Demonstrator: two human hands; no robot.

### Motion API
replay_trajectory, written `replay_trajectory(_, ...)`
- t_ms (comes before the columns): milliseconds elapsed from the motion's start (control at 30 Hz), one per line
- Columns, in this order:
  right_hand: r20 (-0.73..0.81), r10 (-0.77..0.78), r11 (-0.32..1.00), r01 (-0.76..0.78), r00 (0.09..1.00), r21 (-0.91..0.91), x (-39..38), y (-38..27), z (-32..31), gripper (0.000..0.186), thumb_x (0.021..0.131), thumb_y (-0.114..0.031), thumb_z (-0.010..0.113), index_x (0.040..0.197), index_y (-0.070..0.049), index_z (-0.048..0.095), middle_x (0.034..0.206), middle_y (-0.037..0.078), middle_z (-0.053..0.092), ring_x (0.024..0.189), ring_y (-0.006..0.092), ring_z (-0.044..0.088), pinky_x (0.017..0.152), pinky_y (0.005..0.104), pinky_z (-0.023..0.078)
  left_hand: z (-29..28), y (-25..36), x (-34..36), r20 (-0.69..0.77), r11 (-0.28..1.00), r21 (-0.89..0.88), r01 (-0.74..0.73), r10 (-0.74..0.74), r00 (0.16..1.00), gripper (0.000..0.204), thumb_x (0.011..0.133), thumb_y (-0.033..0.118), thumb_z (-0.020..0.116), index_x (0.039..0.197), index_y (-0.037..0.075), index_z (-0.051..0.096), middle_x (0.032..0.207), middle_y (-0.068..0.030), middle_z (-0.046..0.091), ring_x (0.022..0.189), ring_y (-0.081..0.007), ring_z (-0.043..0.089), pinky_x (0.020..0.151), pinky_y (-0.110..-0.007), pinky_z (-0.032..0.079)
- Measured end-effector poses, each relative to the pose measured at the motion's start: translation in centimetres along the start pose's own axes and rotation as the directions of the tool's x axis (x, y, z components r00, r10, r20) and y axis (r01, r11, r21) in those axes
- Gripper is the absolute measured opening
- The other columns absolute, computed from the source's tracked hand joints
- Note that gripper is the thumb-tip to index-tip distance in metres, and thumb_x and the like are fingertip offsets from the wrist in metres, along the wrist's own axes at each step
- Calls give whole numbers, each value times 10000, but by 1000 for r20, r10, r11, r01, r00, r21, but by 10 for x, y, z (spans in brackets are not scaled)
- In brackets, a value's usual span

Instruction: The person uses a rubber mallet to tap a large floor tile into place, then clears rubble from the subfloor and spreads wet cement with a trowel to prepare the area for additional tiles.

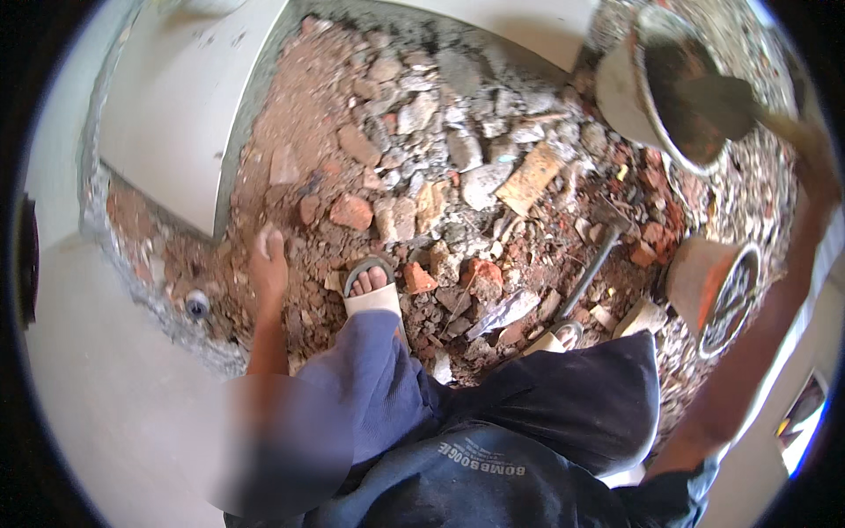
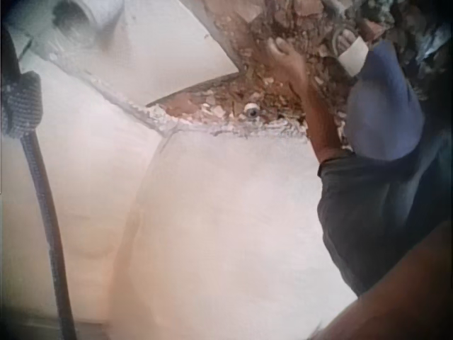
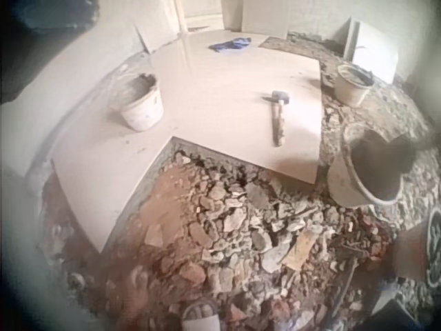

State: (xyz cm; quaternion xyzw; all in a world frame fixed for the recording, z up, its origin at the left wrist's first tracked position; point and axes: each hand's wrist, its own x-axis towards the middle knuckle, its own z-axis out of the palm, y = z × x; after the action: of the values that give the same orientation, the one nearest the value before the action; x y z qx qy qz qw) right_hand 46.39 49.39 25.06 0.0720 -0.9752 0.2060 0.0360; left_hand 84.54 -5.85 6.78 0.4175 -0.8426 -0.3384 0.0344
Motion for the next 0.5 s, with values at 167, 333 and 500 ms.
replay_trajectory(167,183,43,997,-54,982,57,-61,-2,-80,466,883,-247,641,1316,-134,513,1160,76,615,927,217,629,799,355,550,2,-93,-96,-193,961,188,202,-166,967,464,951,334,508,1272,0,541,1275,-244,534,1233,-388,468,1038,-471,340)
replay_trajectory(333,538,20,974,-138,843,180,-76,-76,-4,588,856,-236,677,1377,-84,450,1190,105,600,997,222,619,828,367,550,7,-137,-117,-280,930,199,308,-247,928,534,948,352,505,1378,43,436,1434,-219,373,1369,-377,280,1108,-509,205)
replay_trajectory(500,685,-343,939,248,642,238,-136,-179,166,613,789,-115,692,1353,-85,453,1198,176,577,1048,291,593,870,361,512,-6,-154,-119,-344,901,145,409,-341,875,548,972,383,462,1398,43,404,1455,-200,343,1379,-370,260,1120,-516,203)
